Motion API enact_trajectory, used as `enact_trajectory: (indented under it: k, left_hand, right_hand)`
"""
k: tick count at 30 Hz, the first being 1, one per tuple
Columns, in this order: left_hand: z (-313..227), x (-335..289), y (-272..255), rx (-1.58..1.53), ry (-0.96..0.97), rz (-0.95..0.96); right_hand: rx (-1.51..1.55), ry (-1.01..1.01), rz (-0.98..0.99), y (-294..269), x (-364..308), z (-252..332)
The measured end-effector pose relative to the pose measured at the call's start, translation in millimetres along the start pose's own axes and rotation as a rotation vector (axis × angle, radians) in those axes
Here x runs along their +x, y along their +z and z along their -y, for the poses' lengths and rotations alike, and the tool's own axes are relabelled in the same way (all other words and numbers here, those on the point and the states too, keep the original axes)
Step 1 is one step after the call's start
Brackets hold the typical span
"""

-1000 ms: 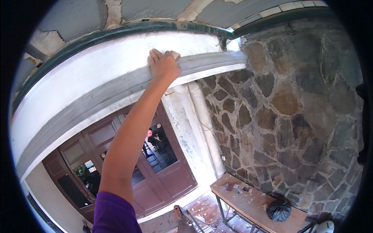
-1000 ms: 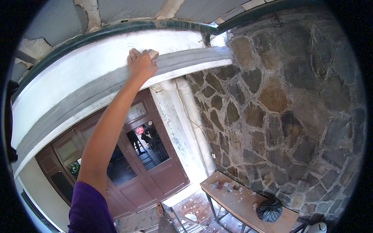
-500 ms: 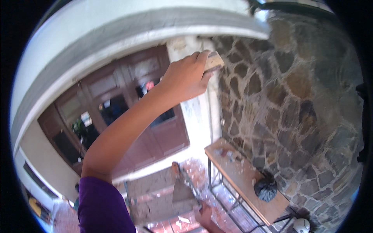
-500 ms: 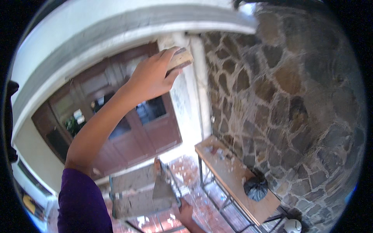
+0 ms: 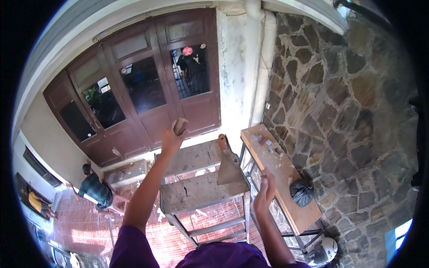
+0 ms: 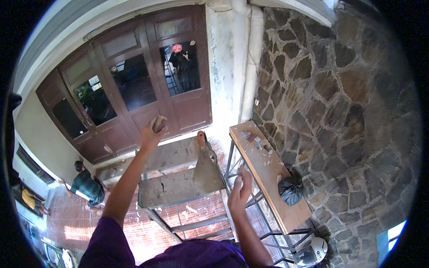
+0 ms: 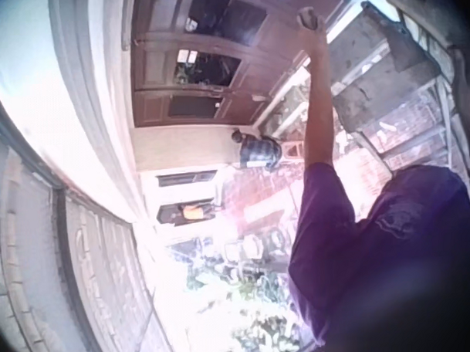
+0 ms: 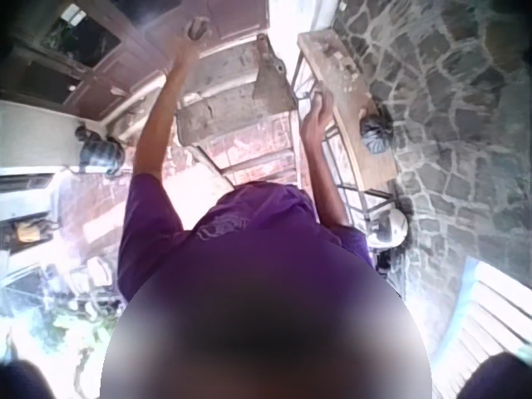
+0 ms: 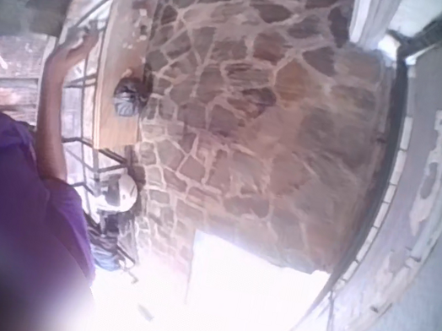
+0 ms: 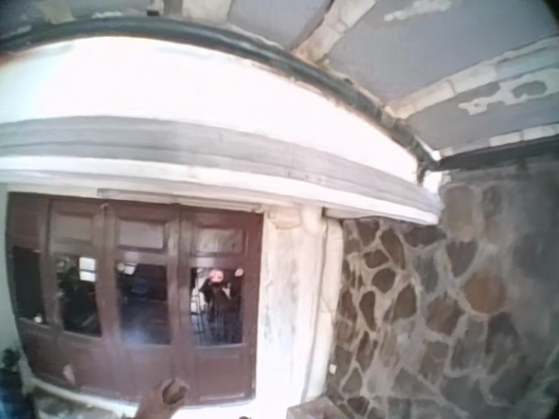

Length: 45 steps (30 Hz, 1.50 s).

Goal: The person smooths a freshly plastered curved arch above a doorway using a sanding block and a trowel. They repeatedly rub and scrape the surface to even it out while standing on a ladder.

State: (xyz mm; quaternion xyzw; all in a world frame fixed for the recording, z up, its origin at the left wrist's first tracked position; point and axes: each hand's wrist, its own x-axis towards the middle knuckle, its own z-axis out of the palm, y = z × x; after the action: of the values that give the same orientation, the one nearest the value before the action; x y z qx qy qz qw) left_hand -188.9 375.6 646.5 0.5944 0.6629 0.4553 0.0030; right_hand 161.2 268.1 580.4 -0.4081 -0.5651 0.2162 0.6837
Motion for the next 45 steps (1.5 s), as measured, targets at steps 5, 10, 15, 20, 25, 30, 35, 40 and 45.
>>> enact_trajectory:
  k: [5, 10, 15, 20, 25, 30, 35, 40, 45]
  left_hand:
    - [42.9, 20.8, 59.3, 0.083, 0.062, -0.03]
    - [30.5, 27.4, 78.7, 0.339, 0.023, 0.227]
    - [12.8, 22.1, 71.6, 0.307, 0.028, 0.22]
    - [17.5, 23.8, 70.7, 0.263, -0.035, 0.228]
    - [35.0, 25.1, 79.2, 0.271, -0.064, 0.205]
    - [40.8, 28.5, 83.1, 0.195, -0.108, 0.165]
    - [32.7, 31.1, 77.2, 0.262, -0.139, 0.228]
    - [24.9, 31.0, 74.3, 0.26, -0.13, 0.241]
    - [23.8, 30.5, 75.3, 0.277, -0.139, 0.266]
  right_hand:
    - [-0.405, -0.497, 0.692, 57.5, 100.0, 9.5]
    - [-0.865, -0.856, 1.472, 108.4, 145.5, -16.7]
    - [-0.781, -1.223, 1.475, 115.8, 156.2, -27.9]
    - [-0.633, -1.522, 1.275, 121.5, 168.5, 1.1]
    - [-0.563, -0.908, 0.803, 108.9, 201.6, 71.7]
    - [-0.304, -0.688, -0.026, 103.1, 271.2, 166.8]
    - [-0.312, -0.645, -0.127, 106.6, 378.3, 257.6]
    - [-0.283, -0.451, -0.087, 115.2, 441.8, 291.5]
    - [-0.223, -0.464, -0.118, 114.7, 462.1, 278.2]
